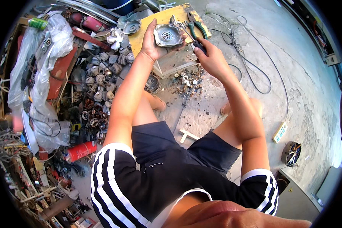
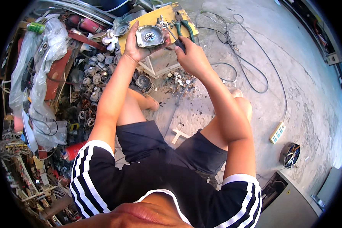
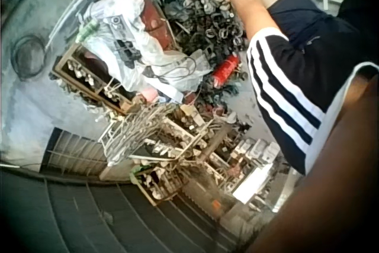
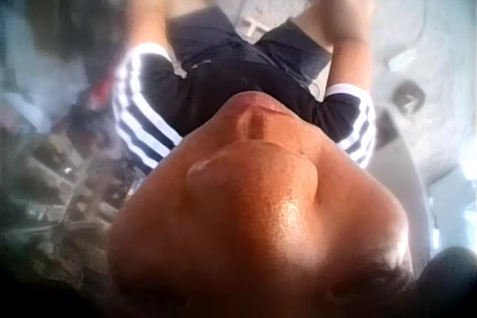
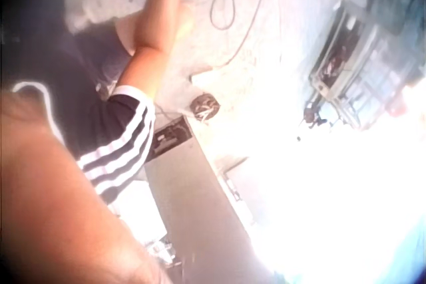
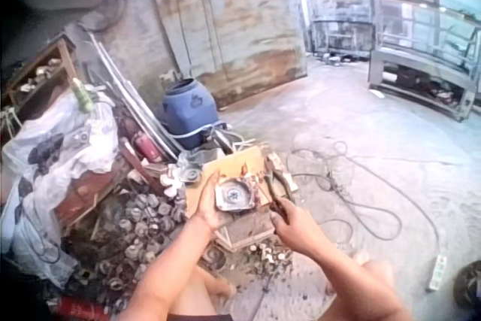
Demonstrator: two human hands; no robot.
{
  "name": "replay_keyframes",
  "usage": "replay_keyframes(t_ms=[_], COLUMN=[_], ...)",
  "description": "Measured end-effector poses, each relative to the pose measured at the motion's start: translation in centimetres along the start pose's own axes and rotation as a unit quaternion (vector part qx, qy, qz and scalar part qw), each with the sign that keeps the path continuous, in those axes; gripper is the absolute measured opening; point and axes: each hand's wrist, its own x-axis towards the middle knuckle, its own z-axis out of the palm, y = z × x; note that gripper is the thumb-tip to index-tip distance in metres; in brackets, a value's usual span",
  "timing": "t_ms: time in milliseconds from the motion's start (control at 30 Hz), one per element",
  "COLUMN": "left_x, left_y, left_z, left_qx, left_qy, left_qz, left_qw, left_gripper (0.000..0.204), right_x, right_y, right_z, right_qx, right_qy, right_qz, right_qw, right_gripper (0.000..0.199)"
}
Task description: The person disassembles metal motor components using a screwdriver by hand, prying parts apart and setting them on the floor and a small table.
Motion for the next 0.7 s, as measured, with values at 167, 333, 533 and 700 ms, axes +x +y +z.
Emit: replay_keyframes(t_ms=[167,333,533,700], left_x=[4.0,5.0,4.8,4.1], left_y=[1.3,1.3,1.7,2.3], left_z=[-1.4,-2.6,-3.0,-2.3], left_qx=[0.076,-0.052,-0.016,0.039], left_qy=[-0.012,0.013,0.033,0.068], left_qz=[-0.03,-0.022,0.059,0.107], left_qw=[0.997,0.998,0.998,0.991], left_gripper=[0.088,0.083,0.073,0.071], right_x=[1.0,1.5,0.9,0.4], right_y=[0.2,1.2,1.4,0.8], right_z=[-0.9,-1.7,-3.8,-4.6], right_qx=[-0.035,-0.019,0.081,0.099], right_qy=[0.0,-0.022,0.0,0.021], right_qz=[0.027,0.056,0.03,0.006], right_qw=[0.999,0.998,0.996,0.995], right_gripper=[0.045,0.043,0.04,0.038])
